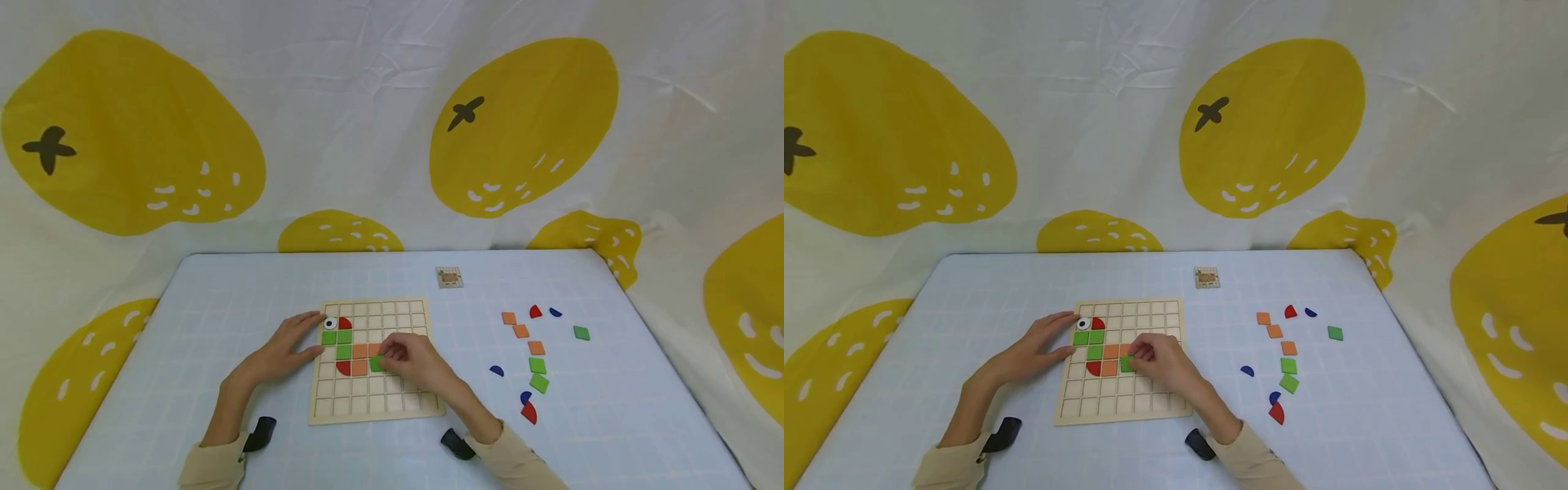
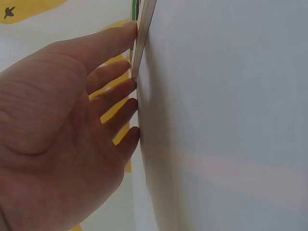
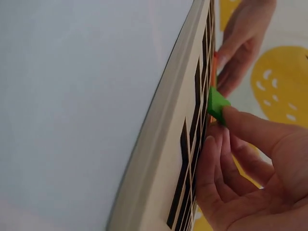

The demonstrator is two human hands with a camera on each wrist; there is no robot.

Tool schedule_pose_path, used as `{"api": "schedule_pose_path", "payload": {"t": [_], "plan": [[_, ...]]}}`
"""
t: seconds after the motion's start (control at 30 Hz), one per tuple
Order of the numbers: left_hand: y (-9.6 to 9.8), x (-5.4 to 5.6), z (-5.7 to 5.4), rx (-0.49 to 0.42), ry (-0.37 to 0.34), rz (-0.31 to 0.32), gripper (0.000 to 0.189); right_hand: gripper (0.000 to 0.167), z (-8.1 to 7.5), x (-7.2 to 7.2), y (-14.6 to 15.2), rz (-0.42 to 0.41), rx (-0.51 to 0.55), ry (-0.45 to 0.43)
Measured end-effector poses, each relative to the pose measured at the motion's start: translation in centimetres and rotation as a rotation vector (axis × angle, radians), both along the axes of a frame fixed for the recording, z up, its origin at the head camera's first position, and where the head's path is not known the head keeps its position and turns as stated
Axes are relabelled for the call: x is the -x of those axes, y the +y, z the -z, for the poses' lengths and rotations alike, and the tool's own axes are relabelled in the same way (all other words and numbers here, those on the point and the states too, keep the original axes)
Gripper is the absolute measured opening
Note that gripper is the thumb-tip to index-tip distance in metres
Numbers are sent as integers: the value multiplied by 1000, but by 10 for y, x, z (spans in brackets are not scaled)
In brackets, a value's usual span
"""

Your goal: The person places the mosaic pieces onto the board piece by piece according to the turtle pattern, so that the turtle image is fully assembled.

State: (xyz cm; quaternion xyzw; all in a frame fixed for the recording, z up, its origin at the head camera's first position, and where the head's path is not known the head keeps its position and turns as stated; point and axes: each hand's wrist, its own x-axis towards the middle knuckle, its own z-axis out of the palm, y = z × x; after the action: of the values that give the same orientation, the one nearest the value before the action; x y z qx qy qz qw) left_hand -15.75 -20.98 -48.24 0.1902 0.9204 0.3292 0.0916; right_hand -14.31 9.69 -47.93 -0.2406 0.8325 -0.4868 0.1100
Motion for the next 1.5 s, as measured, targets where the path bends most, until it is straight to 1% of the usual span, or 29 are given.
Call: {"api": "schedule_pose_path", "payload": {"t": [0.27, 0.4, 0.53, 0.7, 0.8, 0.9, 1.13, 1.3, 1.5], "plan": [[0, 0, -1, -12, 6, 6, 63, 5, -3, -3, -4, 14, -60, -7], [1, 1, 0, -11, 5, 11, 63, 4, -4, -5, -4, 20, -66, 0], [1, 1, 1, -8, 4, 2, 63, 4, -4, -5, -5, 13, -71, 17], [-1, 0, 3, -12, 0, 1, 63, 4, -4, -6, -3, 10, -83, 7], [-1, 0, 2, -15, 0, 0, 63, 5, -5, -8, 2, 4, -84, 10], [0, 0, 2, -11, 4, 0, 63, 5, -5, -9, 9, 3, -88, 40], [0, 0, 1, -3, 2, -2, 64, 6, -7, -10, 28, 30, -90, 84], [0, 0, 1, 2, 6, -4, 65, 8, -10, -11, 42, 70, -101, 106], [0, 1, 2, 0, 11, -1, 65, 13, -8, -12, 63, 146, -116, 115]]}}
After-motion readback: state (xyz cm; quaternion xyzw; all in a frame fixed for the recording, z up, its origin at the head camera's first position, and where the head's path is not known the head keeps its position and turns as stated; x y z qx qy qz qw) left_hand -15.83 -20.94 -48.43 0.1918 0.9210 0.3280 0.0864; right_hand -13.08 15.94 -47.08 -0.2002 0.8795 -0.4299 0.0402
